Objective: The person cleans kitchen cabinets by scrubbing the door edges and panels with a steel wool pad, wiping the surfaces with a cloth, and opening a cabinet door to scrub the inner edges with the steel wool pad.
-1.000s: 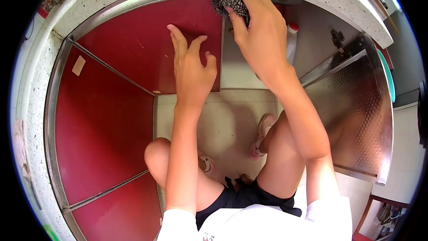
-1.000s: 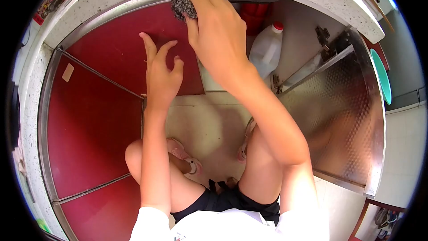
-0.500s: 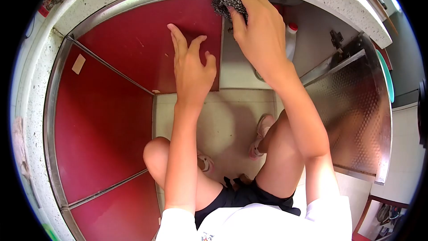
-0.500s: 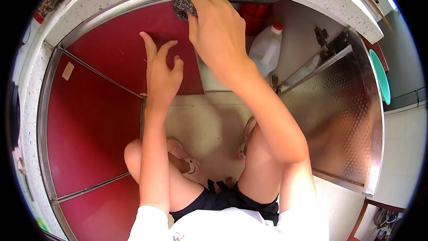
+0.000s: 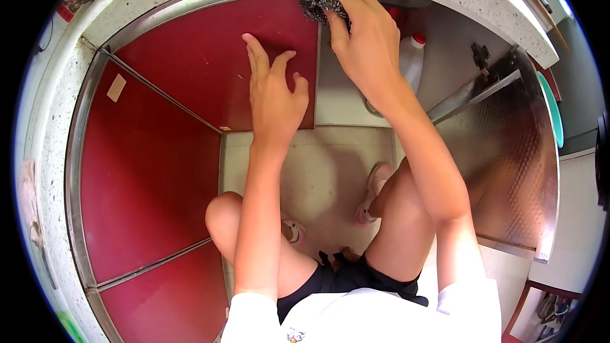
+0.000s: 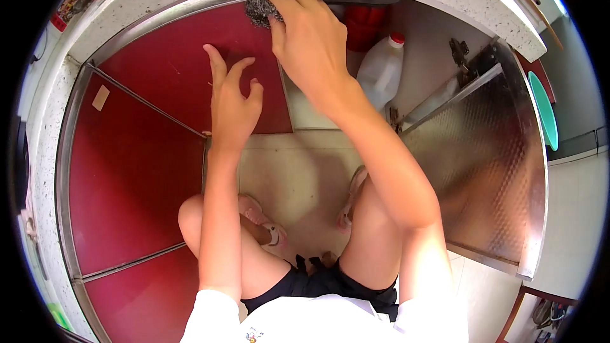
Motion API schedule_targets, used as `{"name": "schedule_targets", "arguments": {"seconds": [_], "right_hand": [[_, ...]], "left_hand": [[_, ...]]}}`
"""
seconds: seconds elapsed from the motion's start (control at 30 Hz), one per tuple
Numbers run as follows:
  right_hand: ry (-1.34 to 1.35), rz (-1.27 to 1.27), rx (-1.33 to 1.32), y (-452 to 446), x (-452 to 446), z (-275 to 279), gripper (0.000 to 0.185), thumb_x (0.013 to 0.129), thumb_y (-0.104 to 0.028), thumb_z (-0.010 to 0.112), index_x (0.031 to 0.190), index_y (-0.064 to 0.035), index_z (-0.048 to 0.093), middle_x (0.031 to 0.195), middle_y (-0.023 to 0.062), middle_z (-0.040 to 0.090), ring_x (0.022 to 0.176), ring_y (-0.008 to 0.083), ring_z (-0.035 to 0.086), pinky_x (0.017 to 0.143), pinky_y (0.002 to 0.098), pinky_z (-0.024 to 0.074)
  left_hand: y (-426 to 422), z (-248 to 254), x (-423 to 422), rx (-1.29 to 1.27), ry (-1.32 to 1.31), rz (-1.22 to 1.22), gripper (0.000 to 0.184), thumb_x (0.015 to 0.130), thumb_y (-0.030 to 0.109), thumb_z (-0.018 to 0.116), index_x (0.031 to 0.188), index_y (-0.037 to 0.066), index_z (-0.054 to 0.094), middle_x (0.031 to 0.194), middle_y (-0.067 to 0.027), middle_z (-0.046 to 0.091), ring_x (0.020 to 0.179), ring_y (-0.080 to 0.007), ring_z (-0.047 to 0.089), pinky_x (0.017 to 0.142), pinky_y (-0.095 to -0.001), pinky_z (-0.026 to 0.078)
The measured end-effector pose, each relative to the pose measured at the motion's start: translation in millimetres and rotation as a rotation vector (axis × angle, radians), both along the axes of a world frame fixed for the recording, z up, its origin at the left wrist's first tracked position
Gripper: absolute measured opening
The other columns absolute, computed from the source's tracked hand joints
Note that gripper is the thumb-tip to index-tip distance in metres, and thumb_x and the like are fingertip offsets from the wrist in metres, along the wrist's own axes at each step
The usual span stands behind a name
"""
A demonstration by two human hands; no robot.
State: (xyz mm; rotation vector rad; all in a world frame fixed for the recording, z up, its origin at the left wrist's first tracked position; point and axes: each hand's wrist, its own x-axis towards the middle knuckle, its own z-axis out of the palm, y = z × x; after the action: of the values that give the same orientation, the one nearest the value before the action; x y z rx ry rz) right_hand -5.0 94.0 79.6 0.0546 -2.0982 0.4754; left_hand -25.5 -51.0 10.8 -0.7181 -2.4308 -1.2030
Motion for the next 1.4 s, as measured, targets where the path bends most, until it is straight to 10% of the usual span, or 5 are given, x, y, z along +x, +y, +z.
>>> {"name": "schedule_targets", "arguments": {"seconds": [0.4, 0.9, 1.0, 1.17, 1.4], "right_hand": [[0.117, 0.329, -0.480, 7, -3, 7, 0.019, 0.083, -0.012, 0.066, 0.093, 0.0040, 0.065, 0.080, 0.0180, 0.066, 0.066, 0.0336, 0.061, 0.064, 0.0381, 0.0481], [-0.075, -0.167, -0.417, -3, -7, 29, 0.033, 0.077, -0.020, 0.074, 0.096, 0.0053, 0.067, 0.087, 0.0272, 0.067, 0.082, 0.0437, 0.064, 0.073, 0.0459, 0.0513], [0.011, -0.077, -0.355, 5, -11, 20, 0.033, 0.082, -0.023, 0.072, 0.098, 0.0058, 0.067, 0.085, 0.0126, 0.072, 0.076, 0.0150, 0.066, 0.074, 0.0304, 0.0509], [0.132, 0.160, -0.520, -4, -19, 24, 0.029, 0.076, -0.015, 0.074, 0.096, 0.0056, 0.067, 0.087, 0.0270, 0.067, 0.082, 0.0417, 0.066, 0.073, 0.0437, 0.0514], [-0.023, -0.006, -0.591, -10, -13, 30, 0.030, 0.077, -0.024, 0.069, 0.091, 0.0031, 0.068, 0.078, 0.0185, 0.070, 0.077, 0.0379, 0.069, 0.074, 0.0418, 0.0529]], "left_hand": [[0, 0, -1, -0.012, 0.042, -0.008, 0.035, 0.085, 0.009, 0.057, 0.118, -0.001, 0.062, 0.155, -0.0333, 0.008, 0.144, -0.0443, 0.019, 0.109, -0.0478, 0.034], [10, -1, 1, 0.013, -0.010, 0.014, 0.035, 0.086, 0.011, 0.059, 0.120, 0.006, 0.062, 0.157, -0.0309, 0.001, 0.146, -0.0437, 0.009, 0.112, -0.0418, 0.032], [9, -1, 0, -0.001, -0.007, 0.021, 0.035, 0.086, 0.010, 0.059, 0.120, 0.005, 0.062, 0.156, -0.0314, 0.001, 0.146, -0.0437, 0.010, 0.112, -0.0418, 0.031], [10, -4, 0, 0.012, 0.040, 0.005, 0.033, 0.084, 0.009, 0.059, 0.116, 0.000, 0.062, 0.154, -0.0368, 0.003, 0.142, -0.0502, 0.017, 0.107, -0.0506, 0.037], [14, -4, -1, -0.026, 0.012, 0.030, 0.038, 0.083, 0.013, 0.064, 0.119, 0.002, 0.062, 0.155, -0.0338, -0.003, 0.145, -0.0470, 0.009, 0.112, -0.0440, 0.032]]}}
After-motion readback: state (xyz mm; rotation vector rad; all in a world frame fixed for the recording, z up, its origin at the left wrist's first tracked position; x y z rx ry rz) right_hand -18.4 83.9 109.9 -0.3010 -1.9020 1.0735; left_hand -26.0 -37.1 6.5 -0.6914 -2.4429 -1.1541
